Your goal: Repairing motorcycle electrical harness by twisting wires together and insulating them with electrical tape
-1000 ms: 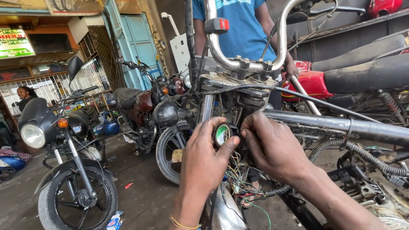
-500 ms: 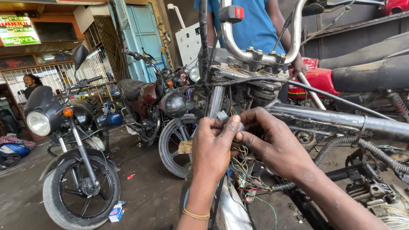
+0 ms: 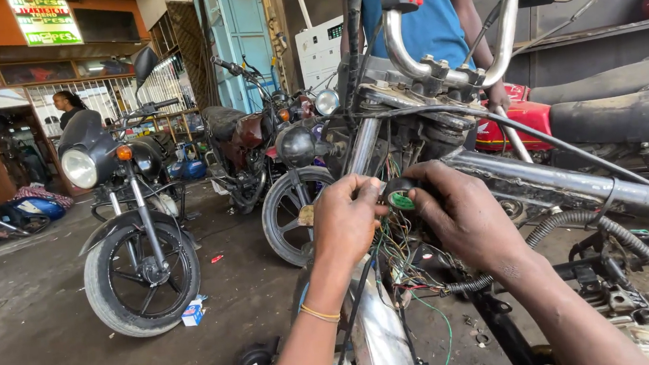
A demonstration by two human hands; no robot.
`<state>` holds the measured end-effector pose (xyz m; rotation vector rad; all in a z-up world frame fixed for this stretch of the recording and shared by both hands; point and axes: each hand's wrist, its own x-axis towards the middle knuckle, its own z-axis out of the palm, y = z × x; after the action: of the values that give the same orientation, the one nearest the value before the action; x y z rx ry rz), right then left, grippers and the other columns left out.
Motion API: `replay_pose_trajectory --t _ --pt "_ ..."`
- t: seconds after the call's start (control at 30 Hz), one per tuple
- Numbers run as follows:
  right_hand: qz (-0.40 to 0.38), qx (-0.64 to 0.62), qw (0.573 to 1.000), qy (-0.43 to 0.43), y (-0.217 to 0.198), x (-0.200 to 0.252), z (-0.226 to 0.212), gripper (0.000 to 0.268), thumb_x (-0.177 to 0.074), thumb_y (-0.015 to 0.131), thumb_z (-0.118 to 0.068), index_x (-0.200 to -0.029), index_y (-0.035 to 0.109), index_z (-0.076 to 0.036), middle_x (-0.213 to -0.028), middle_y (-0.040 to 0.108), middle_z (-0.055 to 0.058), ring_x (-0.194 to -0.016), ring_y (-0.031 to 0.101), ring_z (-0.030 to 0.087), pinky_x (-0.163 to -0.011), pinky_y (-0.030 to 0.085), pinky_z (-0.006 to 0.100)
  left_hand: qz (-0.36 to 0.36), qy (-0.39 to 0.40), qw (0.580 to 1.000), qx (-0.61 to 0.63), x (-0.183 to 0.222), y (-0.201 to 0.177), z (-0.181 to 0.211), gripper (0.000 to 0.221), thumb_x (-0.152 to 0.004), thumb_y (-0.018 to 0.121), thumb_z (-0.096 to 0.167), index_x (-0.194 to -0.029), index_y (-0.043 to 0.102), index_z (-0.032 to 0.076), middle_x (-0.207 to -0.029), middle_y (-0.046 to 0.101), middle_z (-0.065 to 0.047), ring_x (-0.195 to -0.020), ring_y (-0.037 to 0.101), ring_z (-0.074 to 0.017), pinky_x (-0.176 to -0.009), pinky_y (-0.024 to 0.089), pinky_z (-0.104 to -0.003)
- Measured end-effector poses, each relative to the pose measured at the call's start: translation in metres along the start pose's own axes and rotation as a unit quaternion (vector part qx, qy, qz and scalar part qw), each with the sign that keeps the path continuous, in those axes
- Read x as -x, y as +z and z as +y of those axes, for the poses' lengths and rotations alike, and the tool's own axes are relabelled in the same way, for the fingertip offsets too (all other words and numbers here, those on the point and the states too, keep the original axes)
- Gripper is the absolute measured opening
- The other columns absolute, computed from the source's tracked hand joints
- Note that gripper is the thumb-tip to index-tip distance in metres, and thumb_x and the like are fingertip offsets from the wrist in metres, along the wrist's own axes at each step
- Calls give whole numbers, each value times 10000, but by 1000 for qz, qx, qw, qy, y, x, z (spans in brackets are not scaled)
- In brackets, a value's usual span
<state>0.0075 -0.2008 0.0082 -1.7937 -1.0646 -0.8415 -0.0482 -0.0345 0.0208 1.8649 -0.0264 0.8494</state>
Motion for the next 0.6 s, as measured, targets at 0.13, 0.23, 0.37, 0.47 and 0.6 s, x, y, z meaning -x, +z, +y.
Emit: replay_pose_trajectory --t 0.13,0.23,0.37,0.47,0.6 --pt "23 -30 996 77 -7 -4 -1 282 -977 635 -192 -1219 690 -58 -883 760 217 -788 760 324 -741 588 487 40 3 998 48 4 -10 10 258 -974 562 181 -1021 765 29 -990 797 -181 -810 791 -247 -692 637 -313" --pt "39 -66 991 114 -11 -5 0 270 -983 623 -171 -1207 693 -37 -879 772 183 -730 749 268 -739 603 445 57 15 998 -14 -1 -11 2 282 -997 549 231 -1037 770 60 -1014 790 -138 -857 784 -239 -761 639 -357" --pt "48 -86 986 131 -13 -7 -1 277 -996 624 -154 -1220 686 -3 -891 760 214 -744 745 282 -741 610 448 18 52 987 -153 -1 2 -8 282 -864 724 287 -1065 760 93 -1036 780 -126 -941 768 -298 -830 605 -442" --pt "53 -109 984 133 -13 -10 -1 285 -997 626 -140 -1221 676 28 -899 747 238 -782 734 290 -753 622 448 10 73 977 -198 0 12 -10 295 -830 766 237 -1075 746 74 -1034 763 -128 -981 748 -323 -878 591 -452" --pt "55 -142 979 135 -11 -9 1 280 -994 630 -123 -1204 679 56 -898 739 249 -852 739 287 -756 643 421 12 74 975 -209 -9 20 -27 167 -921 624 119 -1014 758 85 -988 762 -114 -989 740 -353 -905 581 -473"
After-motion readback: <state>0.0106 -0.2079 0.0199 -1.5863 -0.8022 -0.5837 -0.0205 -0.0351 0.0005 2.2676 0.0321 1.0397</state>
